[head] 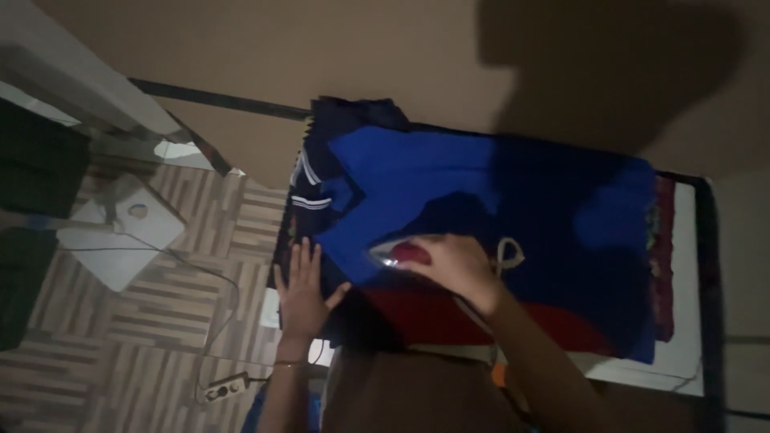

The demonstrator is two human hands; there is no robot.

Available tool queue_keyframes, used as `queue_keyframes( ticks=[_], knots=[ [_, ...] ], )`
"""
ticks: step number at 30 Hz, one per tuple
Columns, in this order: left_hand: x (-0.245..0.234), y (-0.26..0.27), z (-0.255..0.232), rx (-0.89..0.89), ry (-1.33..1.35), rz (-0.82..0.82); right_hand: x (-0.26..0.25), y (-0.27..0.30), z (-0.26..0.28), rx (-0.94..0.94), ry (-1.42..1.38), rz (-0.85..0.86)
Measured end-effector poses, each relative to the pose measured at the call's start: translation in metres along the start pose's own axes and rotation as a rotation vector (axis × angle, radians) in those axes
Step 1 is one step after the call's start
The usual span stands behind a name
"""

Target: The recorder uses an iron to smooth out a blue and red polo shirt laid out on a low board.

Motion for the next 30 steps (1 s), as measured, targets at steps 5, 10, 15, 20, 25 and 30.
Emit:
queue_keyframes(
  ticks=[5, 10, 15, 20, 25, 30],
  knots=[
    [-0.007, -0.003, -0.012, -0.068, -0.041, 0.048, 0.021, 0.013, -0.064, 0.154, -0.040, -0.026],
    [-0.001, -0.003, -0.031, -0.165, -0.021, 0.114, 0.014, 0.042, -0.076, 0.191, -0.016, 0.167],
    [0.018, 0.005, -0.071, -0.089, 0.109, 0.017, 0.008, 0.072, -0.106, 0.172, -0.084, 0.108],
    [0.034, 0.000, -0.138, -0.068, 0.151, 0.162, 0.007, 0.095, -0.141, 0.254, -0.053, 0.031],
    [0.076, -0.003, -0.160, -0.025, 0.149, 0.241, 0.009, 0.116, -0.163, 0.183, -0.017, 0.161],
    [0.105, 0.000, -0.153, 0.058, -0.105, -0.005, 0.001, 0.148, -0.208, 0.361, -0.133, -0.045]
  ],
)
Point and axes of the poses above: each hand's wrist, its own y-axis away from the middle knuckle, its own x-axis out of the palm, z = x × y, the point moved 7 cm from there along -y, towards the middle knuckle, and after that the axes turned 12 degrees about z, right-handed, at the moved point
